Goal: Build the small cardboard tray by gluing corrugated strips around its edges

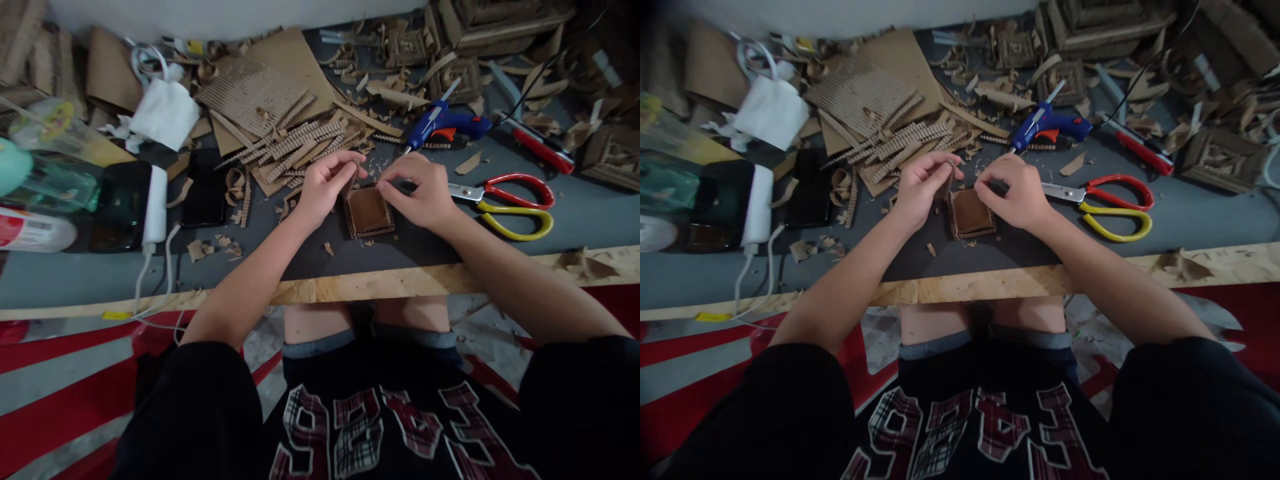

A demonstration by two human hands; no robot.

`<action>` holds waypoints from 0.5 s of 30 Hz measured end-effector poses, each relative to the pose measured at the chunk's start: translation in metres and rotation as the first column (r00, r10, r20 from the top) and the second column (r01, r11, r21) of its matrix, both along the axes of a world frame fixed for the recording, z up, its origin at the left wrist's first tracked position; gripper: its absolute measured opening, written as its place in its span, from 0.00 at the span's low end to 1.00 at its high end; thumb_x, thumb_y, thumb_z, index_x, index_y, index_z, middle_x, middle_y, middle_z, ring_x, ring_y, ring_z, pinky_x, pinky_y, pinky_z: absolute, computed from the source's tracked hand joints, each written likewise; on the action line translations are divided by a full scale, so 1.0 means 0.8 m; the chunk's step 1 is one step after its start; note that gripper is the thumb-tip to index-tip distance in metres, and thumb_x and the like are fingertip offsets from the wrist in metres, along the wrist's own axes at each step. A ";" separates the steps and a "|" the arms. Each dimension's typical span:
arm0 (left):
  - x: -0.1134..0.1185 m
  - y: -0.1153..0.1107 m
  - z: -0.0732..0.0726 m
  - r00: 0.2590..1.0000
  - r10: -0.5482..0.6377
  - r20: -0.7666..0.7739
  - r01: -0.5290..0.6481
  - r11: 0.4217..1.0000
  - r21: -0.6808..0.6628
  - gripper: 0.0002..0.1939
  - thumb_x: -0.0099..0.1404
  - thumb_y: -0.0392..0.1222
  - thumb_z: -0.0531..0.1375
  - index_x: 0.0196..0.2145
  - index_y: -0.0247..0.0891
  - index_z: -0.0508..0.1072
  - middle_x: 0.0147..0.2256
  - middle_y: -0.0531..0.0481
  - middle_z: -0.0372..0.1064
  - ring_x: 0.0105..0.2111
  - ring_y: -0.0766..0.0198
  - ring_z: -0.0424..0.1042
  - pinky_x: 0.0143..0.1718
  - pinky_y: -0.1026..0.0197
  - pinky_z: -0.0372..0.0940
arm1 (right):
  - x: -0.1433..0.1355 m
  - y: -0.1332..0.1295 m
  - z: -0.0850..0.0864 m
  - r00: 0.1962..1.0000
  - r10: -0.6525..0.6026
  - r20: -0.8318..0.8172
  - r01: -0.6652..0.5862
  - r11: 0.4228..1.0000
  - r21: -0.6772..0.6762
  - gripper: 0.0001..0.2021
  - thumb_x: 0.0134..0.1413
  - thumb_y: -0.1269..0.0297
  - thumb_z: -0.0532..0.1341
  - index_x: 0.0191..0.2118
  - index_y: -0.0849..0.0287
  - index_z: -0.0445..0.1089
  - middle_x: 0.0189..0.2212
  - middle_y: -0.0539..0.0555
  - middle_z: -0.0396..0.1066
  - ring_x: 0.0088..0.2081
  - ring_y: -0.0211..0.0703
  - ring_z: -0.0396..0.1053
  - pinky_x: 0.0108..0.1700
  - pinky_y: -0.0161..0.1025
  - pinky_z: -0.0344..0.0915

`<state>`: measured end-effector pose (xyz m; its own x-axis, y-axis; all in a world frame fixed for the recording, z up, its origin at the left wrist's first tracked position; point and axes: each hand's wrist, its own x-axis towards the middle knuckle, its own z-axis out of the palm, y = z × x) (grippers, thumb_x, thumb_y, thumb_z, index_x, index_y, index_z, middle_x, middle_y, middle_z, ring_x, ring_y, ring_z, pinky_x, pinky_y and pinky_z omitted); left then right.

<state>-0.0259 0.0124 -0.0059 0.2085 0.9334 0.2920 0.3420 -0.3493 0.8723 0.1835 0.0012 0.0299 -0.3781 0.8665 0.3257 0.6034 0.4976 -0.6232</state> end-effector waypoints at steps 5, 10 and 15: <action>0.001 0.001 0.003 0.997 0.068 -0.042 -0.065 0.996 0.059 0.25 0.77 0.60 0.44 0.54 0.43 0.72 0.43 0.46 0.78 0.46 0.62 0.79 0.49 0.58 0.73 | 0.078 -0.013 0.049 0.947 -0.240 0.213 0.262 0.962 -0.080 0.13 0.60 0.58 0.60 0.43 0.57 0.78 0.42 0.60 0.80 0.41 0.48 0.75 0.44 0.46 0.67; 0.003 0.002 0.000 0.997 0.075 -0.025 -0.074 0.997 0.021 0.21 0.75 0.57 0.54 0.58 0.44 0.69 0.43 0.44 0.80 0.46 0.57 0.80 0.46 0.55 0.74 | 0.198 -0.029 0.055 0.634 -0.148 0.759 0.433 0.881 -0.190 0.25 0.43 0.67 0.70 0.52 0.56 0.78 0.48 0.67 0.78 0.46 0.60 0.74 0.43 0.52 0.63; 0.004 0.006 -0.006 0.998 0.056 0.041 -0.057 0.998 0.008 0.16 0.74 0.54 0.56 0.51 0.42 0.72 0.45 0.45 0.80 0.50 0.57 0.80 0.49 0.55 0.75 | 0.226 -0.037 0.029 0.682 -0.091 0.726 0.280 0.949 -0.144 0.30 0.47 0.68 0.67 0.60 0.64 0.72 0.55 0.73 0.73 0.54 0.62 0.71 0.50 0.52 0.64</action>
